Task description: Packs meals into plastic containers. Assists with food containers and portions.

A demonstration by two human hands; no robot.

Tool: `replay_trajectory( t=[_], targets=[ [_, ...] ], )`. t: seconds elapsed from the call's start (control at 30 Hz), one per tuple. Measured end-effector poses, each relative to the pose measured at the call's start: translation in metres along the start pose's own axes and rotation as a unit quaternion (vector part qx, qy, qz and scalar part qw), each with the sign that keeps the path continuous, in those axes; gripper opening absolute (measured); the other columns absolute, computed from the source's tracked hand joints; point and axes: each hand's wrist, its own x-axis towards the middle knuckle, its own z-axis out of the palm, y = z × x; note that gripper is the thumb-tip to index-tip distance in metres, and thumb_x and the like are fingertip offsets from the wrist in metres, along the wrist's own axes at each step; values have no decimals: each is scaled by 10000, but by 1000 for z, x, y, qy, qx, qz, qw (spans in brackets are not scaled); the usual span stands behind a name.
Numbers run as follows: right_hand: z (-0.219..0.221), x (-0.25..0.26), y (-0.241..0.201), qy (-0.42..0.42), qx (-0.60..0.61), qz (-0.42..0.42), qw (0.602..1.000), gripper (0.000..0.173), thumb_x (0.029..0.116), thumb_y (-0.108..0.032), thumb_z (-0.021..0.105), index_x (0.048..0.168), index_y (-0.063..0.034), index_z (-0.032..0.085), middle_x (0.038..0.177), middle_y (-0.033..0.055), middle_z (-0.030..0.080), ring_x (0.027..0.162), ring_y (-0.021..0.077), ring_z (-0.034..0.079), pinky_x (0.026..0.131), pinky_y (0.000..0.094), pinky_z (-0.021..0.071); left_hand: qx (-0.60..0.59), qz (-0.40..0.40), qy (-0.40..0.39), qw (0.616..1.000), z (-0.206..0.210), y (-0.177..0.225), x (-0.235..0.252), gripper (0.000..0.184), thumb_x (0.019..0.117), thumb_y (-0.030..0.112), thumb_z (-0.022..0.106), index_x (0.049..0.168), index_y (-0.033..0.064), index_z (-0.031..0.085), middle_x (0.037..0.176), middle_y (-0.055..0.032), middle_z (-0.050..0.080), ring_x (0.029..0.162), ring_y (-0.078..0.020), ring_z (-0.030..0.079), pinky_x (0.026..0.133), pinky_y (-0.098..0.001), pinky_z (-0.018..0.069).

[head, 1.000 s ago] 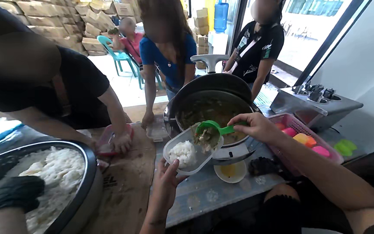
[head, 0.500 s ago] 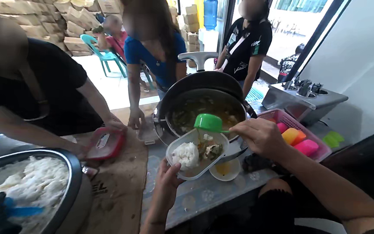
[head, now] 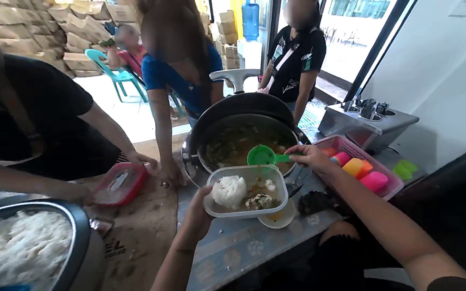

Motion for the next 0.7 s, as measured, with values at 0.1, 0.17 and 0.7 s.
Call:
replay_trajectory(
  t=[0.1, 0.17, 0.7],
  targets=[
    [-7, 3, -14, 38, 31, -68, 996, 164, 1003, 1, 569, 1141, -4, 657, 881, -34, 650, 577, -36, 443, 536, 140, 394, 12, -11, 6, 1000, 0, 0, 0, 352, 1096, 226, 249, 1187, 75, 553, 949, -30, 688, 842, -110, 697, 710, -282, 597],
    [-11, -2, -30, 63, 22, -128, 990, 161, 993, 14, 572, 1125, -14, 659, 869, -48, 658, 581, -49, 475, 541, 125, 423, 12, -15, 12, 1000, 1, -2, 0, 347, 1096, 219, 250, 1211, 77, 545, 961, -32, 695, 847, -109, 703, 704, -282, 601],
    [-2, 20, 9, -79, -83, -6, 993, 147, 998, -3, 592, 1113, 40, 672, 882, 11, 648, 644, -14, 481, 616, 166, 421, -4, 34, -23, 999, 3, 0, 7, 351, 1057, 182, 250, 1285, 75, 495, 1008, -15, 674, 901, -81, 686, 781, -266, 591]
  ],
)
